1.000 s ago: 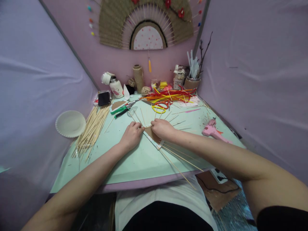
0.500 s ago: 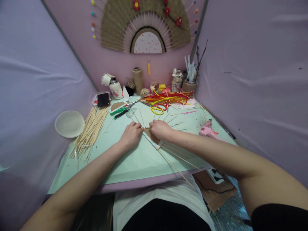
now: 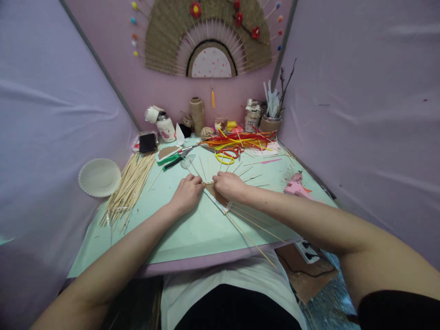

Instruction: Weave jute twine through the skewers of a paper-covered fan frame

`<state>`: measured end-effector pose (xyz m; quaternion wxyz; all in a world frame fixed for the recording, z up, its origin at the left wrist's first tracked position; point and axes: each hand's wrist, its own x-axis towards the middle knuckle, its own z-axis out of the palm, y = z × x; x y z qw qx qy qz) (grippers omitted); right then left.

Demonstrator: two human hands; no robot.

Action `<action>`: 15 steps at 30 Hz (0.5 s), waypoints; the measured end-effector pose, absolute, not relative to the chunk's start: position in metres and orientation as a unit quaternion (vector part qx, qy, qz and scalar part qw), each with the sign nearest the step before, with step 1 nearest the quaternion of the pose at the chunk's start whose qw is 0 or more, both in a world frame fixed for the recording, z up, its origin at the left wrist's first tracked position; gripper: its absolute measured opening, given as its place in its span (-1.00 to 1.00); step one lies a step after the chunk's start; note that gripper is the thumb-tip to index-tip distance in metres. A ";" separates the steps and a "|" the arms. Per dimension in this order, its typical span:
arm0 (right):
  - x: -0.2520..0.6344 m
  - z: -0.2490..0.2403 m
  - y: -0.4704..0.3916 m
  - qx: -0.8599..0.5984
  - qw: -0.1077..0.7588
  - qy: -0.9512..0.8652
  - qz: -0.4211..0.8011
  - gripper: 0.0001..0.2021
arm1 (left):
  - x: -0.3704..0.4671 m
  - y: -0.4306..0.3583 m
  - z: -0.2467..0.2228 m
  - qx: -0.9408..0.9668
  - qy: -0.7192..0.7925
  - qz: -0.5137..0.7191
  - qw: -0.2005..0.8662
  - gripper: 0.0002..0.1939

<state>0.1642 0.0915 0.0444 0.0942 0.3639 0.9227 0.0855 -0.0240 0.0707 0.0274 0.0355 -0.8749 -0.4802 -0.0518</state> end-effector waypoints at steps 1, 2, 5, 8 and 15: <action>0.164 0.044 0.092 0.365 0.098 0.922 0.086 -0.82 | -0.024 0.070 0.028 -0.874 -0.481 -0.051 0.036 -0.72; 0.164 0.044 0.092 0.366 0.100 0.921 0.086 -0.81 | -0.024 0.070 0.028 -0.874 -0.482 -0.051 0.038 -0.72; 0.164 0.041 0.093 0.368 0.094 0.921 0.086 -0.80 | -0.024 0.067 0.027 -0.869 -0.489 -0.061 0.046 -0.72; 0.164 0.035 0.095 0.360 0.080 0.925 0.095 -0.81 | -0.017 0.063 0.023 -0.861 -0.499 -0.084 0.048 -0.71; 0.162 0.041 0.093 0.372 0.086 0.921 0.081 -0.79 | 0.012 0.052 0.016 -0.866 -0.486 -0.117 0.001 -0.66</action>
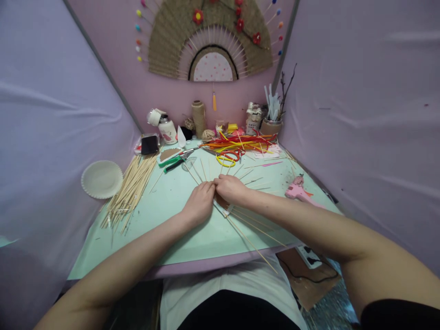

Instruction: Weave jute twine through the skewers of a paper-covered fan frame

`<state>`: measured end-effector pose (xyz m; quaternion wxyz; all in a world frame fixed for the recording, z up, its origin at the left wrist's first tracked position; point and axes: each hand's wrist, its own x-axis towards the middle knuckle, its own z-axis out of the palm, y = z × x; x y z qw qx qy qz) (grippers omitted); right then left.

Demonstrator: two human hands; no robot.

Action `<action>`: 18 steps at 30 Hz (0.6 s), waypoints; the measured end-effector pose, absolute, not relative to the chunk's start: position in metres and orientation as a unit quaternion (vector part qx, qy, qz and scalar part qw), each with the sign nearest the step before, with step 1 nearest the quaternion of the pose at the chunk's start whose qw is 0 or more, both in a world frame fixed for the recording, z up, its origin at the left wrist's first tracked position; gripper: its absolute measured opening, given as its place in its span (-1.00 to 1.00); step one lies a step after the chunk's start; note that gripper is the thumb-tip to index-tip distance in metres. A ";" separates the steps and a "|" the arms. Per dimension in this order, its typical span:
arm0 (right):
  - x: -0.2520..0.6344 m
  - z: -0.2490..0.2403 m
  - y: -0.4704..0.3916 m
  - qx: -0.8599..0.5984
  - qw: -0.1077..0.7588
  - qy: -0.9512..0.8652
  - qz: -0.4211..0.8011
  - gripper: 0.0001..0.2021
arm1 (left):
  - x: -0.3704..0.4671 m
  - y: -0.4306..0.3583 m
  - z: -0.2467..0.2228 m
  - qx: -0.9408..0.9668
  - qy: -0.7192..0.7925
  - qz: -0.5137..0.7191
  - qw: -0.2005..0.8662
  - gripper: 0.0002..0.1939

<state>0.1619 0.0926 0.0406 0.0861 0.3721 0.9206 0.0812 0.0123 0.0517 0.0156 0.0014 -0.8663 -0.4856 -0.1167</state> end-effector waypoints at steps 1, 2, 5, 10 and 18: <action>0.162 0.043 0.092 0.371 0.086 0.922 0.076 -0.80 | 0.015 0.051 0.015 -0.861 -0.494 -0.118 -0.005 -0.67; 0.163 0.045 0.091 0.369 0.086 0.922 0.072 -0.80 | 0.017 0.050 0.014 -0.857 -0.500 -0.120 -0.010 -0.67; 0.164 0.046 0.091 0.369 0.086 0.923 0.066 -0.81 | 0.019 0.049 0.008 -0.853 -0.505 -0.133 -0.022 -0.67; 0.165 0.040 0.091 0.371 0.080 0.923 0.068 -0.82 | 0.018 0.046 -0.001 -0.844 -0.507 -0.170 -0.020 -0.60; 0.164 0.043 0.087 0.389 0.075 0.916 0.053 -0.80 | 0.018 0.040 0.007 -0.840 -0.513 -0.172 -0.040 -0.60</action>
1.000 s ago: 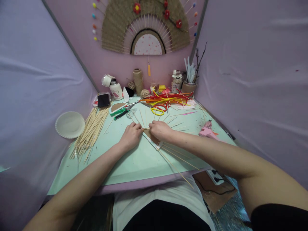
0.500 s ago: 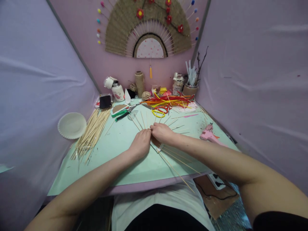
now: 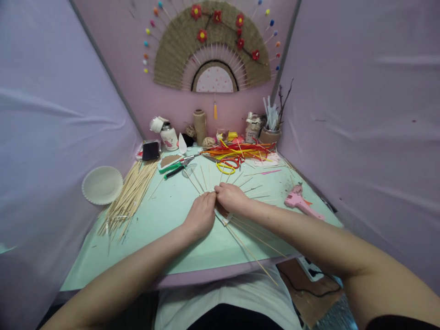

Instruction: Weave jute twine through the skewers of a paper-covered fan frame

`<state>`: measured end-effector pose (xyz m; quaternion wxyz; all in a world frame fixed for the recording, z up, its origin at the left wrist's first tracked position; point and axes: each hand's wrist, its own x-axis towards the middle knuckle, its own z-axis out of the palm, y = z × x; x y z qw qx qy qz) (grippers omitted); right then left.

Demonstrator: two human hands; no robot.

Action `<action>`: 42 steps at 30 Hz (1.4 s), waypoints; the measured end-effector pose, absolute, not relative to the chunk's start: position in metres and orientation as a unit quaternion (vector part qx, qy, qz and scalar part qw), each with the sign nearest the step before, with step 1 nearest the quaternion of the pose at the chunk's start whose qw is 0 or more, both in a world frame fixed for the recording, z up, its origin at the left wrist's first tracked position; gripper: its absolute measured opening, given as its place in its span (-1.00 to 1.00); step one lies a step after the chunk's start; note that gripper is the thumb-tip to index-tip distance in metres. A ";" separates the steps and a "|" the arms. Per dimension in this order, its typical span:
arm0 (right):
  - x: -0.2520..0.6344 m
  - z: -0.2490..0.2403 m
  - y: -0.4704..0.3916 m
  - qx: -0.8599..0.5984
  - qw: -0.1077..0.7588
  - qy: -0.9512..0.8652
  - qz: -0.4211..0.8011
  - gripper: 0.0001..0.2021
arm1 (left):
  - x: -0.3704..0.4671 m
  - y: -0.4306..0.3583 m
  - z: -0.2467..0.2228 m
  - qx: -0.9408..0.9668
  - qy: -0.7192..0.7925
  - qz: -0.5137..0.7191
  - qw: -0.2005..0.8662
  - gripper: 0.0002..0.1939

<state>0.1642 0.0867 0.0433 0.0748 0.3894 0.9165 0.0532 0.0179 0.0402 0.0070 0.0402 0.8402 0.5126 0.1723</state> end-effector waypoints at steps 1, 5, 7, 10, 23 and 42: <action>0.164 0.043 0.086 0.390 0.070 0.917 0.052 -0.80 | 0.018 0.040 0.008 0.840 0.514 0.170 0.038 -0.60; 0.165 0.040 0.082 0.401 0.056 0.913 0.042 -0.81 | 0.019 0.042 0.010 0.842 0.514 0.160 0.035 -0.60; 0.166 0.038 0.080 0.406 0.050 0.912 0.032 -0.83 | 0.019 0.042 0.011 0.843 0.513 0.156 0.037 -0.60; 0.173 0.039 0.082 0.399 0.017 0.917 0.007 -0.84 | 0.019 0.041 0.012 0.842 0.516 0.150 0.041 -0.59; 0.227 0.064 0.104 0.425 -0.100 0.899 -0.012 -0.57 | 0.020 0.042 0.016 0.843 0.523 0.123 0.041 -0.60; 0.209 0.039 0.101 0.432 -0.047 0.900 -0.028 -0.77 | 0.018 0.042 0.008 0.843 0.516 0.145 0.039 -0.55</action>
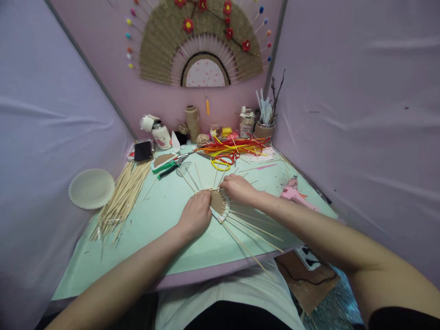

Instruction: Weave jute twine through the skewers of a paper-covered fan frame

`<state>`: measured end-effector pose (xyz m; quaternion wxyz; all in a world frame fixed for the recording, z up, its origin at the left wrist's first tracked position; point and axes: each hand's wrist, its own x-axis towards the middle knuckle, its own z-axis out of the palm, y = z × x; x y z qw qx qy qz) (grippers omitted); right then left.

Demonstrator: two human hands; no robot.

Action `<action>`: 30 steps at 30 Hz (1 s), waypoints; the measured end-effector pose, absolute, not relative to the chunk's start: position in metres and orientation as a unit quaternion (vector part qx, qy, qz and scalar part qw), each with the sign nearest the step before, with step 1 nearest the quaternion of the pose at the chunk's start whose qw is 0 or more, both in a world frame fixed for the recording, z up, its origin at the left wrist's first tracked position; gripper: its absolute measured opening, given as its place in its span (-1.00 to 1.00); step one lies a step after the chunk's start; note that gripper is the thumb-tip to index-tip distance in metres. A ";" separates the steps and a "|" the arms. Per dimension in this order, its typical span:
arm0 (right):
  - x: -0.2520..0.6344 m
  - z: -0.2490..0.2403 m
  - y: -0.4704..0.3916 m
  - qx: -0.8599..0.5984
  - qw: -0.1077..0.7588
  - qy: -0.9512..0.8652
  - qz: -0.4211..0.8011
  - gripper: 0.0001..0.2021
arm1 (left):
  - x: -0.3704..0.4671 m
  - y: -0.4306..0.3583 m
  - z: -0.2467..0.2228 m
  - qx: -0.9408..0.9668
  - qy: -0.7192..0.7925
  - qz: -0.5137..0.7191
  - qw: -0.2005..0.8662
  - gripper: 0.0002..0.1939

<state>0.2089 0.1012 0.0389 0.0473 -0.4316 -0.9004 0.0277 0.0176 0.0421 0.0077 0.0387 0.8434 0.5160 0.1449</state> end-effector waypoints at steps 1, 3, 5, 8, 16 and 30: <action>0.208 0.038 0.102 -0.438 0.048 -0.897 0.027 -0.77 | 0.017 0.042 0.007 0.844 0.515 0.146 0.038 -0.55; 0.207 0.036 0.104 -0.452 0.050 -0.890 0.027 -0.79 | 0.017 0.041 0.006 0.844 0.515 0.148 0.033 -0.54; 0.206 0.035 0.105 -0.464 0.056 -0.883 0.031 -0.81 | 0.017 0.040 0.005 0.844 0.513 0.153 0.026 -0.54; 0.205 0.034 0.104 -0.471 0.063 -0.879 0.038 -0.83 | 0.017 0.039 0.006 0.847 0.507 0.156 0.022 -0.54; 0.203 0.042 0.094 -0.476 0.038 -0.878 0.033 -0.80 | 0.018 0.040 0.004 0.847 0.509 0.152 0.020 -0.52; 0.203 0.043 0.092 -0.458 0.030 -0.888 0.018 -0.79 | 0.018 0.041 0.013 0.861 0.493 0.122 0.004 -0.56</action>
